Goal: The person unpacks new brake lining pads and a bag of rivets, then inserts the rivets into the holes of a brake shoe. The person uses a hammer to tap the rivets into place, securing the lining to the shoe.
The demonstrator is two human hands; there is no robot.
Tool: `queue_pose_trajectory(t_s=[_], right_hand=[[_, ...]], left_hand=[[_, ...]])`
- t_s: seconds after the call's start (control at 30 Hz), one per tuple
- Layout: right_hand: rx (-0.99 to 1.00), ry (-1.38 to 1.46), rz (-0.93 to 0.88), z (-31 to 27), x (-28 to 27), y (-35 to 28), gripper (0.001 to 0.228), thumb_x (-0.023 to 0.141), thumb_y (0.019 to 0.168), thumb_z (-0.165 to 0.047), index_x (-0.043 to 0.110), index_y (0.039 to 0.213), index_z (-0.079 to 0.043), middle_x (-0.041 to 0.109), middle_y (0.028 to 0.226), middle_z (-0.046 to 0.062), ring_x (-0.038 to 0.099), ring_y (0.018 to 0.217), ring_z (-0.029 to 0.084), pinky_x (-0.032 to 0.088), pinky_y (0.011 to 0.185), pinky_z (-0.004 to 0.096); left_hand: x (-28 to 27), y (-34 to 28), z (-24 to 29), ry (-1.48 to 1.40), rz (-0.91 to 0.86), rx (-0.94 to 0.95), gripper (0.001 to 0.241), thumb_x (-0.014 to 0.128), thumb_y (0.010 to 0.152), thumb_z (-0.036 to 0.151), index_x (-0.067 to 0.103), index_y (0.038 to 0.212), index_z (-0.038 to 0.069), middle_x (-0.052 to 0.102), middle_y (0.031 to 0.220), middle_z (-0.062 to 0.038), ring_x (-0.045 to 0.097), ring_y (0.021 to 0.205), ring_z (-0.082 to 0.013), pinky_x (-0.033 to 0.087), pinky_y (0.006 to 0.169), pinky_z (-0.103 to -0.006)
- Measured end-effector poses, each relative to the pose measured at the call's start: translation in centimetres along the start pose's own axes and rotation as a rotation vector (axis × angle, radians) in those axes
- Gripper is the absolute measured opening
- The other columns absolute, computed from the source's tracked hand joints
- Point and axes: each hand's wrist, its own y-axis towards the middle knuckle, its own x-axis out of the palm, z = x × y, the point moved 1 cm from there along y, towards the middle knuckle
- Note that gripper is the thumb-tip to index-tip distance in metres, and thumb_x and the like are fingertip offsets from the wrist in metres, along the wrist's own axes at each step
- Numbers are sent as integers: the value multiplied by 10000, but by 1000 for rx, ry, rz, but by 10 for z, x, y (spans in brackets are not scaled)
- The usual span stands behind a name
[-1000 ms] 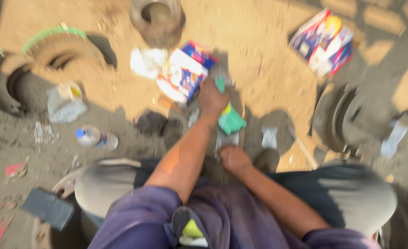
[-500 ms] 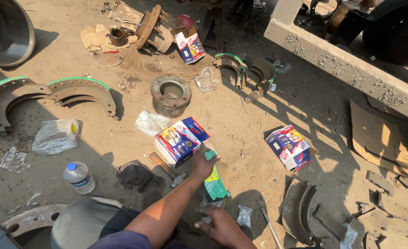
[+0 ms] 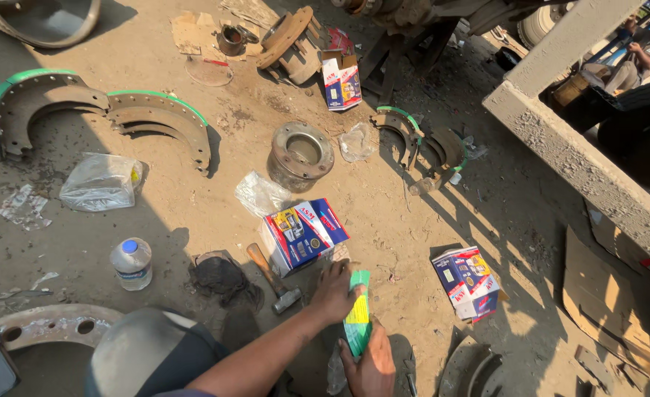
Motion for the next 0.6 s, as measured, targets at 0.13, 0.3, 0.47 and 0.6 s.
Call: queue_pose_trajectory(t_s=[0.13, 0.3, 0.47, 0.6], right_hand=[[-147, -21, -64, 27, 21, 31, 1101, 904, 678, -397, 301, 1534, -56, 602, 1270, 255, 638, 1161, 393, 520, 993, 465], [-30, -51, -87, 20, 16, 11, 1087, 869, 706, -366, 286, 1586, -108, 615, 1287, 197, 641, 1148, 364, 543, 935, 453], [57, -76, -81, -59, -28, -7, 990, 807, 779, -419, 327, 1589, -111, 635, 1202, 138, 655, 1097, 331, 566, 842, 425], [-109, -69, -1, -75, -57, -13, 933, 804, 822, -364, 322, 1530, 7, 581, 1276, 231, 590, 1128, 415, 522, 875, 477]], left_hand=[[-45, -4, 39, 185, -41, 42, 579, 762, 893, 305, 520, 1343, 32, 417, 1456, -231, 301, 1426, -433, 225, 1171, -571], [-60, -6, 55, 242, -104, 159, 542, 800, 825, 277, 635, 1288, 48, 524, 1348, -188, 424, 1351, -369, 333, 1127, -527], [-98, -31, 84, 448, -141, 245, 477, 865, 706, 249, 708, 1100, 30, 539, 1300, -184, 437, 1306, -363, 330, 1073, -545], [-95, -36, 108, 471, -122, 275, 521, 867, 668, 232, 684, 1109, 25, 557, 1319, -189, 482, 1272, -337, 384, 1030, -485]])
